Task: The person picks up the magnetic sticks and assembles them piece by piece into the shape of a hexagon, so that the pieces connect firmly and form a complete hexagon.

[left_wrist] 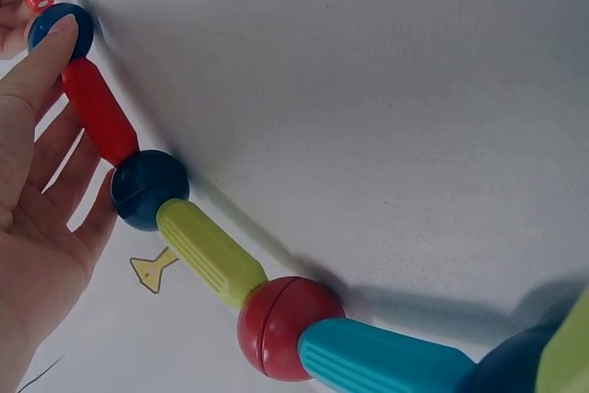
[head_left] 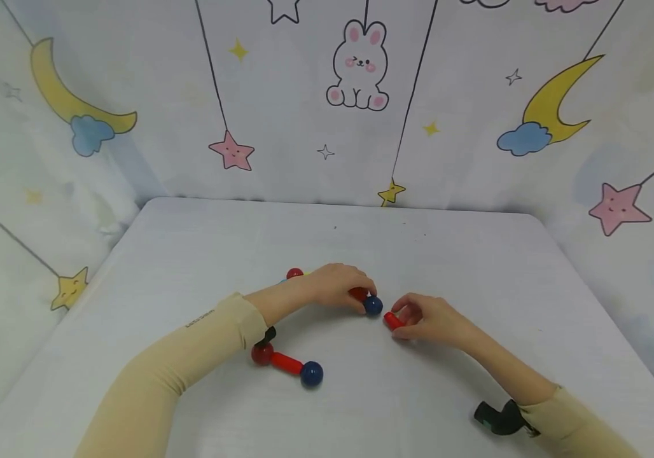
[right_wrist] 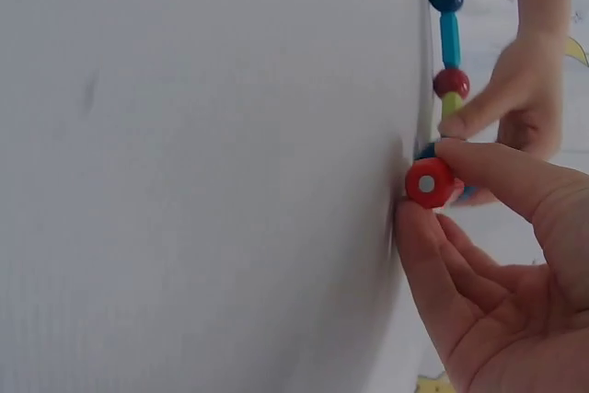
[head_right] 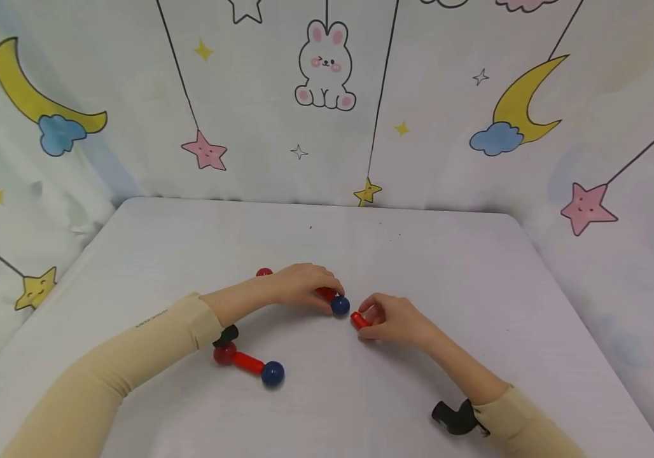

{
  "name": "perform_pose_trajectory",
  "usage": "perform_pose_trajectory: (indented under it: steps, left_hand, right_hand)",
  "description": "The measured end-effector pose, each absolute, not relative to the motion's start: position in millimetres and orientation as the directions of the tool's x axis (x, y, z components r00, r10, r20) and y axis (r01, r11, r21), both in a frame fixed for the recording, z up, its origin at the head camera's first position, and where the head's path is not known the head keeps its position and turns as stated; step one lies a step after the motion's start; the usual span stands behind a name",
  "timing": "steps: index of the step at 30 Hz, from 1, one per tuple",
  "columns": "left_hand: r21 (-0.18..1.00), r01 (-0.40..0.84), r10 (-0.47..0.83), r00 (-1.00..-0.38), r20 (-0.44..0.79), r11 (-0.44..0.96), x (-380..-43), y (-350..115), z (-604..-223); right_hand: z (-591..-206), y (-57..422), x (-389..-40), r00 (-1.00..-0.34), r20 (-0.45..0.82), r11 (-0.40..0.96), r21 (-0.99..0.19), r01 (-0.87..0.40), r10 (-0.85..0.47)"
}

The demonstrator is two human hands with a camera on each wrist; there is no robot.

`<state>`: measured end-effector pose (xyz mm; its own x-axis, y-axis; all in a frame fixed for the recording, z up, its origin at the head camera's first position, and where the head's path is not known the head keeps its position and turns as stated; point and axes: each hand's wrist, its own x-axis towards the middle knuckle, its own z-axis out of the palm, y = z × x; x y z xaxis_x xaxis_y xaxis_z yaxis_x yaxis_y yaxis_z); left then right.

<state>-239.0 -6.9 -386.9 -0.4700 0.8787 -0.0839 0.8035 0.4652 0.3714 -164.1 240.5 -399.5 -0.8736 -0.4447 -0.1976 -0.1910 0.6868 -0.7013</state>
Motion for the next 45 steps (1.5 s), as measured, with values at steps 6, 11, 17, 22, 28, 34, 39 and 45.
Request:
perform_pose_trajectory:
  steps: [6,11,17,22,28,34,39,45]
  left_hand:
    - [0.383,0.8,0.879,-0.47,-0.076,0.461,-239,-8,-388]
    - [0.37,0.806,0.878,-0.473,-0.069,0.462,-239,-9,-389]
    - [0.343,0.808,0.861,-0.508,-0.005,0.479,-227,-19,-382]
    - [0.432,0.724,0.84,-0.508,-0.192,0.537,-201,-42,-369]
    - [0.482,0.586,0.75,-0.399,-0.527,0.651,-172,-74,-360]
    - [0.558,0.566,0.795,-0.435,-0.423,0.606,-161,-88,-374]
    - [0.616,0.581,0.834,-0.486,-0.261,0.532,-161,-83,-390]
    - [0.645,0.564,0.82,-0.543,-0.181,0.515,-159,-69,-400]
  right_hand:
    - [-403,227,-165,-0.878,-0.237,0.656,-0.746,-0.11,-0.416]
    - [-403,225,-164,-0.876,-0.22,0.647,-0.751,-0.129,-0.43]
    - [-406,226,-166,-0.86,-0.072,0.642,-0.698,-0.318,-0.504]
    - [-402,226,-173,-0.724,0.105,0.633,-0.411,-0.656,-0.682]
    - [-393,224,-183,-0.528,0.054,0.508,-0.202,-0.837,-0.848]
    - [-393,221,-187,-0.509,0.031,0.491,-0.222,-0.843,-0.86]
    - [-398,218,-186,-0.494,0.098,0.459,-0.249,-0.853,-0.864]
    - [-404,209,-184,-0.472,0.201,0.402,-0.308,-0.862,-0.858]
